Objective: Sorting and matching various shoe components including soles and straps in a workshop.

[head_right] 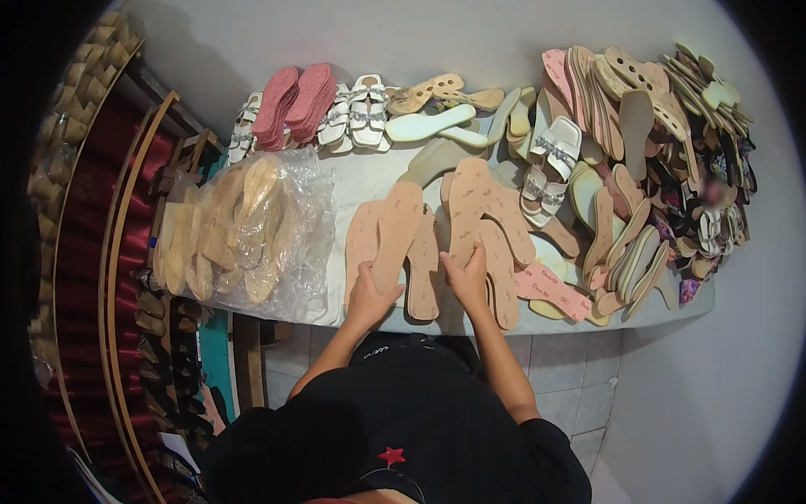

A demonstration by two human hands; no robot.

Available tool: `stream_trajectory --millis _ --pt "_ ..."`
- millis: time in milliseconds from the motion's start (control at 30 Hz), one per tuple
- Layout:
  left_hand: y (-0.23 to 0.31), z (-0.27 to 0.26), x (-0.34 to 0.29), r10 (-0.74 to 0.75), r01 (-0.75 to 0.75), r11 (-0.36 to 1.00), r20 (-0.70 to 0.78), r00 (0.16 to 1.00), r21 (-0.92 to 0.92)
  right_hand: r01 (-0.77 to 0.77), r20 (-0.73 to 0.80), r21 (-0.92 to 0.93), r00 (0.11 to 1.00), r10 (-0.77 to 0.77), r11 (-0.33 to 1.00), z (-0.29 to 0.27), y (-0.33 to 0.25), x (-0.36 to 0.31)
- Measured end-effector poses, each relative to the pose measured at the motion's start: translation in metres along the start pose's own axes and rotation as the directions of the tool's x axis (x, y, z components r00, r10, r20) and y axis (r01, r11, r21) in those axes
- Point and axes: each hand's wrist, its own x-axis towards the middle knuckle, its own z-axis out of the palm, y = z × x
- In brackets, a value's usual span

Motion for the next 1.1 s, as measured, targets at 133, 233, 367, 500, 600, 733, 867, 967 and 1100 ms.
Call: stream_trajectory --millis 133,233,367,500,600,733,867,967,1100 --pt "0.022 0.005 -0.010 0.013 -0.022 0.993 0.085 0.996 0.115 -0.067 -0.018 0.048 0.998 0.067 0.997 -0.010 -0.003 -0.003" --pt "0.023 0.016 -0.012 0.056 -0.066 0.982 0.066 0.996 0.177 -0.077 -0.057 0.077 0.995 0.081 0.994 -0.015 -0.009 -0.007" --pt "0.021 0.031 -0.010 0.110 -0.122 0.965 0.063 0.992 0.233 -0.230 0.073 0.136 0.972 0.222 0.964 -0.018 -0.012 -0.010" --pt "0.025 0.031 -0.015 0.153 -0.167 0.969 0.088 0.984 0.184 -0.367 0.282 0.243 0.913 0.296 0.898 -0.015 -0.002 -0.013" --pt "0.014 0.029 -0.011 0.125 -0.141 0.985 0.153 0.980 0.099 -0.383 0.321 0.285 0.902 0.289 0.879 -0.010 0.004 -0.016" --pt "-0.023 0.049 0.004 0.294 -0.283 0.945 0.044 0.955 -0.166 -0.494 0.462 0.279 0.821 0.335 0.823 -0.009 0.002 -0.020" --pt "-0.039 0.062 0.004 0.361 -0.225 0.846 0.209 0.909 -0.483 -0.566 0.451 0.498 0.816 0.361 0.657 0.004 -0.006 -0.036" --pt "-0.048 0.075 0.003 0.428 -0.156 0.748 0.290 0.856 -0.645 -0.524 0.432 0.650 0.850 0.300 0.550 0.014 0.002 -0.041" --pt "-0.055 0.085 0.006 0.446 -0.084 0.692 0.333 0.831 -0.717 -0.461 0.397 0.739 0.887 0.236 0.492 0.023 0.012 -0.044"
